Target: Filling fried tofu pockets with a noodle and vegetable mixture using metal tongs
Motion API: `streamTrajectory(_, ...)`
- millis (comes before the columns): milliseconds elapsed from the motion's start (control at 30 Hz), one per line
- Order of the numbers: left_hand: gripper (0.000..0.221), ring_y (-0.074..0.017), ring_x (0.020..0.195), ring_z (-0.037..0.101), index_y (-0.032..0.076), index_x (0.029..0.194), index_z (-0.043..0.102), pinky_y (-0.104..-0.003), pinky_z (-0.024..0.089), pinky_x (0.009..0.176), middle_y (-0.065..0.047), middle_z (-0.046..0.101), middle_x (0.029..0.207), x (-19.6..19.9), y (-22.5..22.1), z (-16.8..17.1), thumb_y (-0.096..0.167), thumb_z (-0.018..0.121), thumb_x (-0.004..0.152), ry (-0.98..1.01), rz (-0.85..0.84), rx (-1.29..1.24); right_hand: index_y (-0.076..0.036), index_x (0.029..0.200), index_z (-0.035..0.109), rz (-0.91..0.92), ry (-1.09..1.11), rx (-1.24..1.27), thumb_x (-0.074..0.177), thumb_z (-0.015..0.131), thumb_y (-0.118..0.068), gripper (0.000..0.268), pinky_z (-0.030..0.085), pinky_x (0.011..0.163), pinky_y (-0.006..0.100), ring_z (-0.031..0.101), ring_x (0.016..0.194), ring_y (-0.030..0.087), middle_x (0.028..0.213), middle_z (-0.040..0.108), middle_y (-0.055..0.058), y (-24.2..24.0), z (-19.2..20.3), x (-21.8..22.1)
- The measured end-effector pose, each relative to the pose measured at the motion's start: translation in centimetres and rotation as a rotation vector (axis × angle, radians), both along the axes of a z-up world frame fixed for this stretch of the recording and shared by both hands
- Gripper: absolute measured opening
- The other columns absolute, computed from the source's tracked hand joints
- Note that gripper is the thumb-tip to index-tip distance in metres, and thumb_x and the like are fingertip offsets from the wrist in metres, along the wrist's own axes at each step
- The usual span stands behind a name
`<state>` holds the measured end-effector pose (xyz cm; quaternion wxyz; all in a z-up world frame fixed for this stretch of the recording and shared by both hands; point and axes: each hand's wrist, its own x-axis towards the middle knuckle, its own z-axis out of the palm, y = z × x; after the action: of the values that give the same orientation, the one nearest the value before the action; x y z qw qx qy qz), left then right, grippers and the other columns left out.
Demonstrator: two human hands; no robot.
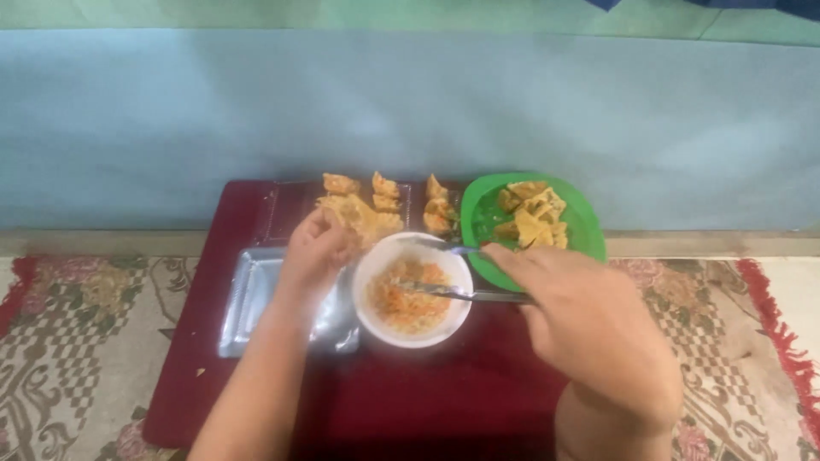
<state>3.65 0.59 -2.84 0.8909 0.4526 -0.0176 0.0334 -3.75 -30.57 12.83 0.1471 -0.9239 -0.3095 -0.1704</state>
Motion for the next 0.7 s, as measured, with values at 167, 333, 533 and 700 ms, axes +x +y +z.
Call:
streamTrajectory(167, 0.059, -0.0233, 0.09, 0.063, 0.006, 0.128, 0.048, -0.034, 0.057, 0.077, -0.017, 0.062, 0.109, -1.9, 0.2, 1.2, -0.011, 0.062, 0.074, 0.022, 0.063, 0.188, -0.011, 0.13, 0.065, -0.007, 0.128, -0.208, 0.074, 0.055, -0.003, 0.057, 0.051, 0.062, 0.044, 0.063, 0.07, 0.034, 0.081, 0.067, 0.012, 1.8, -1.7, 1.0)
streamTrajectory(333, 0.075, -0.0271, 0.111, 0.062, 0.008, 0.146, 0.046, -0.037, 0.056, 0.092, -0.016, 0.053, 0.137, -1.5, 0.5, -1.0, -0.016, 0.061, 0.076, -0.04, -0.028, 0.193, -0.002, 0.129, 0.061, 0.103, 0.136, -0.277, 0.07, 0.061, -0.007, 0.059, 0.05, 0.062, 0.049, 0.064, 0.072, 0.04, 0.082, 0.068, 0.017, 4.5, -3.2, 2.0)
streamTrajectory(533, 0.077, -0.0235, 0.101, 0.071, 0.003, 0.141, 0.057, -0.036, 0.063, 0.086, -0.015, 0.067, 0.12, -1.1, 0.4, -2.0, -0.01, 0.082, 0.069, 0.022, 0.039, 0.205, -0.01, 0.116, 0.071, 0.029, 0.254, -0.616, 0.083, 0.056, -0.003, 0.037, 0.057, 0.053, 0.043, 0.071, 0.07, 0.031, 0.079, 0.069, 0.01, 8.2, -5.5, 3.9)
streamTrajectory(700, 0.073, -0.0277, 0.105, 0.071, 0.002, 0.14, 0.058, -0.04, 0.063, 0.088, -0.017, 0.067, 0.128, -0.8, 0.5, -3.5, -0.001, 0.085, 0.072, 0.086, 0.051, 0.19, -0.014, 0.104, 0.076, 0.026, 0.361, -0.536, 0.084, 0.055, 0.002, 0.033, 0.06, 0.062, 0.048, 0.074, 0.075, 0.035, 0.078, 0.072, 0.013, 7.8, -5.6, 5.0)
